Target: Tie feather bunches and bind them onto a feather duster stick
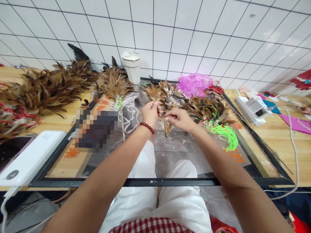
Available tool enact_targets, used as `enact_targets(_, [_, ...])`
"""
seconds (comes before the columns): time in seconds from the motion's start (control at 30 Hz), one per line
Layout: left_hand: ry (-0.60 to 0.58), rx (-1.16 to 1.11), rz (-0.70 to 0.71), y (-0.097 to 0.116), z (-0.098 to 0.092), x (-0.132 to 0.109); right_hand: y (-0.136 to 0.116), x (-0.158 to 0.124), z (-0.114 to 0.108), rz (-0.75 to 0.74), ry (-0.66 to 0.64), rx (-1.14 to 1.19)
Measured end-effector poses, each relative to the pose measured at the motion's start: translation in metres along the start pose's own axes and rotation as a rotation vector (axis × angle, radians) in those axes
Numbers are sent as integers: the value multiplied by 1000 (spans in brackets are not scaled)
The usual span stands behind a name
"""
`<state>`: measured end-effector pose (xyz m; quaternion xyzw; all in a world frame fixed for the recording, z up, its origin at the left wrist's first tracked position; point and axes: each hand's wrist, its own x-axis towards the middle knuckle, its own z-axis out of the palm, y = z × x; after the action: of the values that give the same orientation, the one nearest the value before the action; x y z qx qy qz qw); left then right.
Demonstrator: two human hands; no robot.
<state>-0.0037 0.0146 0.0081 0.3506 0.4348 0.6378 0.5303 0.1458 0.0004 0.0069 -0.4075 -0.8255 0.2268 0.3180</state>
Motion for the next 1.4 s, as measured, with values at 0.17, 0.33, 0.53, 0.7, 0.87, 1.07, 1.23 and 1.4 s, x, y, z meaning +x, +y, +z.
enact_targets(0.17, [33, -13, 13, 2, -2, 1, -27, 0, 21, 170, 14, -293])
enact_targets(0.33, [34, -64, 36, 1, -2, 1, -17, 5, 13, 340, -65, -105])
enact_targets(0.53, [-28, -27, -47, 0, 1, -3, -1, 10, 0, 469, 246, 735])
enact_targets(0.7, [-166, 12, -211, 3, 4, -12, -5, 10, 1, 392, 299, 862])
enact_targets(0.87, [-290, 37, -292, 6, 4, -17, 1, 10, 7, 278, 375, 683])
enact_targets(1.07, [-395, 110, -269, 2, 3, -16, 7, 9, 6, 236, 355, 540])
enact_targets(1.23, [-272, 35, -251, 5, 3, -15, 12, 9, 5, 353, 312, 473])
enact_targets(1.4, [-207, 5, -239, 6, 2, -12, 19, 6, 4, 340, 189, -16])
